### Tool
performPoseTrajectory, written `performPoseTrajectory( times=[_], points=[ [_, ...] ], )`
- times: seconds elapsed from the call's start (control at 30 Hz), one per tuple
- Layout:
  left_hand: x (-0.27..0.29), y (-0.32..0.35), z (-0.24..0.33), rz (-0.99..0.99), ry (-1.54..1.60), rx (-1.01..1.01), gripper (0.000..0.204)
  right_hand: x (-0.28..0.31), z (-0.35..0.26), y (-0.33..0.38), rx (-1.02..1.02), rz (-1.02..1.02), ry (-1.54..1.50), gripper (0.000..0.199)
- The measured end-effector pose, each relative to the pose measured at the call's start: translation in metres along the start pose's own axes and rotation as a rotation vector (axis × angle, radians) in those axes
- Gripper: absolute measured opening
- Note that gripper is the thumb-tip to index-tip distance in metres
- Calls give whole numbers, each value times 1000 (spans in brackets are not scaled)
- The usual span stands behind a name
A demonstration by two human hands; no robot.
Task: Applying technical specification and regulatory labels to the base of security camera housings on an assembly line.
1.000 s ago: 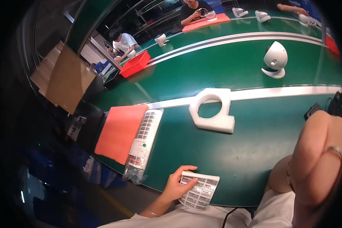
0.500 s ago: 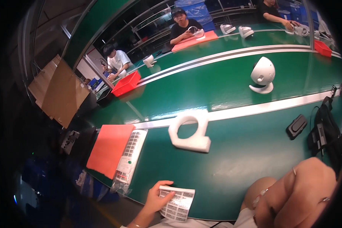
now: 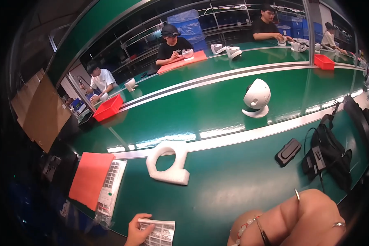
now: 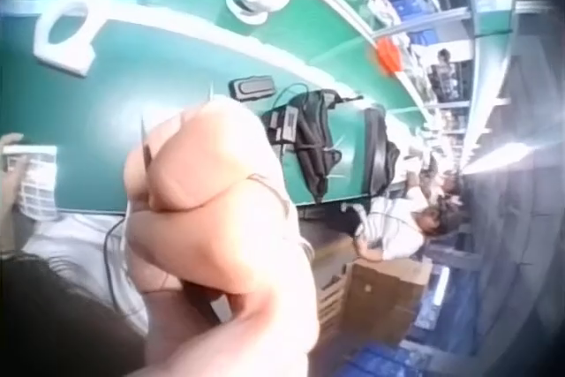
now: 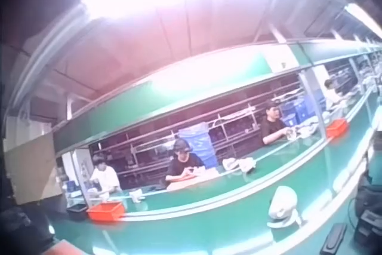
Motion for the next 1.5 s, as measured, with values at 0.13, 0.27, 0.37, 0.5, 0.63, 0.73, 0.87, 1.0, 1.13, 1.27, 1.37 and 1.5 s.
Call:
performPoseTrajectory(
  times=[0.13,0.27,0.37,0.5,0.63,0.73,0.87,1.0,1.13,1.27,1.37,1.5],
  points=[
    [-1,1,-10,-26,42,59,37,1,3,4,-3,-13,56,12],
    [3,1,-8,9,69,-1,36,-6,8,9,-6,-28,74,11],
    [7,4,-10,17,43,36,35,-12,15,10,-25,-38,79,11],
    [3,2,-10,-15,99,15,34,-20,20,12,-26,-75,106,11],
    [5,-1,-5,-21,90,11,34,-32,13,12,-8,-96,109,11],
    [4,-2,0,-32,64,11,34,-43,5,5,6,-130,103,11],
    [-3,-7,2,-97,57,33,34,-67,19,-6,10,-144,221,11],
    [-6,-15,7,-137,42,-12,35,-111,92,9,56,4,364,3],
    [-19,-13,8,-171,131,51,35,-171,238,59,-639,-291,115,20],
    [-32,-7,17,-208,88,66,35,-195,300,171,-765,-1176,863,30],
    [-36,-3,20,-251,-75,86,37,-189,319,207,-664,-1122,949,33],
    [-36,-1,25,-262,-91,30,42,-165,335,227,-649,-1042,1052,22]
  ],
)
Point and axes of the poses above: each hand's wrist, its own y-axis away from the middle knuckle, its own x-axis out of the back of the hand, z = x × y, the point moved 9 cm from there along -y, towards the middle knuckle, and after that the axes turned 4 degrees about y, right-handed, at the moved point
